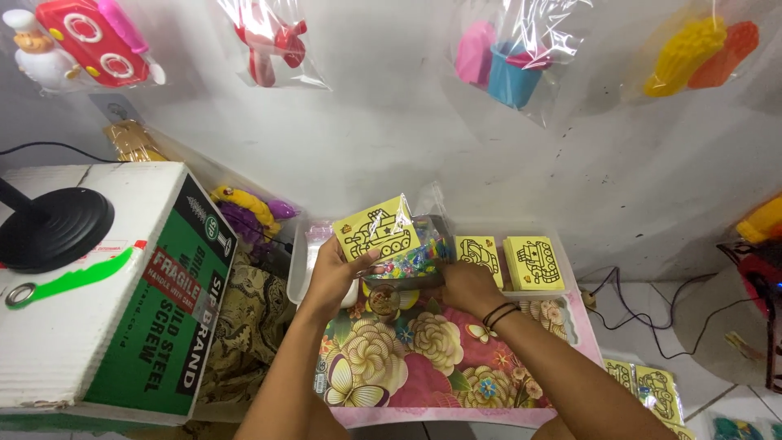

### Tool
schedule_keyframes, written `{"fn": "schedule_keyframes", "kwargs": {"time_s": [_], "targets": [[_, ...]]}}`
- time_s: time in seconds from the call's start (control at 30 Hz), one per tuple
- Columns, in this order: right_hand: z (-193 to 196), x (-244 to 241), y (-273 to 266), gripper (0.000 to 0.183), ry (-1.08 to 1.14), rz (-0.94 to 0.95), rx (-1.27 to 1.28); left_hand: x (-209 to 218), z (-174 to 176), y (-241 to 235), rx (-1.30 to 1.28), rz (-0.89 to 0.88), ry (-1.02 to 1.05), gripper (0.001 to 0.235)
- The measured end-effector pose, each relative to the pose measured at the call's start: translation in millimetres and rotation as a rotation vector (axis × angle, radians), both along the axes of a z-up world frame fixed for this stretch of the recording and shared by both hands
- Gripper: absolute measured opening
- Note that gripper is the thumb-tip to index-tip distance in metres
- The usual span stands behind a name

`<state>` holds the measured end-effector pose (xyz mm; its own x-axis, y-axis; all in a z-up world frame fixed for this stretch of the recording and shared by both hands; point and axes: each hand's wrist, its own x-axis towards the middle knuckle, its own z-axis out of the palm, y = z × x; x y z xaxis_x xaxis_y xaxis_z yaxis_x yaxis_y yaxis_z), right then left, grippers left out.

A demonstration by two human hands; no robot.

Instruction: The person places small colorful plastic pieces into a clear plastic bag, then inserts a yellow paper cutout with a tank design into the bag. They seal the bag and place it on the floor among other similar packages.

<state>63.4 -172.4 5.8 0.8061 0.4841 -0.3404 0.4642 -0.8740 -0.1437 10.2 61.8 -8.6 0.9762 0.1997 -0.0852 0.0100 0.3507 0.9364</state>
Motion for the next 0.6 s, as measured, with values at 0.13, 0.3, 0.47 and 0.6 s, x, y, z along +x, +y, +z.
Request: {"fn": "schedule_keyframes", "kwargs": {"time_s": [0.13,0.3,0.47,0.6], "targets": [[-33,10,-7,0.055,-0.064,0.031,0.037,-4,4,-5,0.002,-0.015,0.009,0.04],[-66,27,-17,0.05,-0.132,0.039,0.091,-5,0,-9,0.026,-0.027,0.003,0.039],[-37,11,-14,0.035,-0.192,0.074,0.109,-7,-1,-8,0.037,-0.028,0.003,0.038],[-42,22,-18,0.025,-0.173,0.099,0.148,-7,3,-9,0.042,-0.032,0.009,0.036]]}}
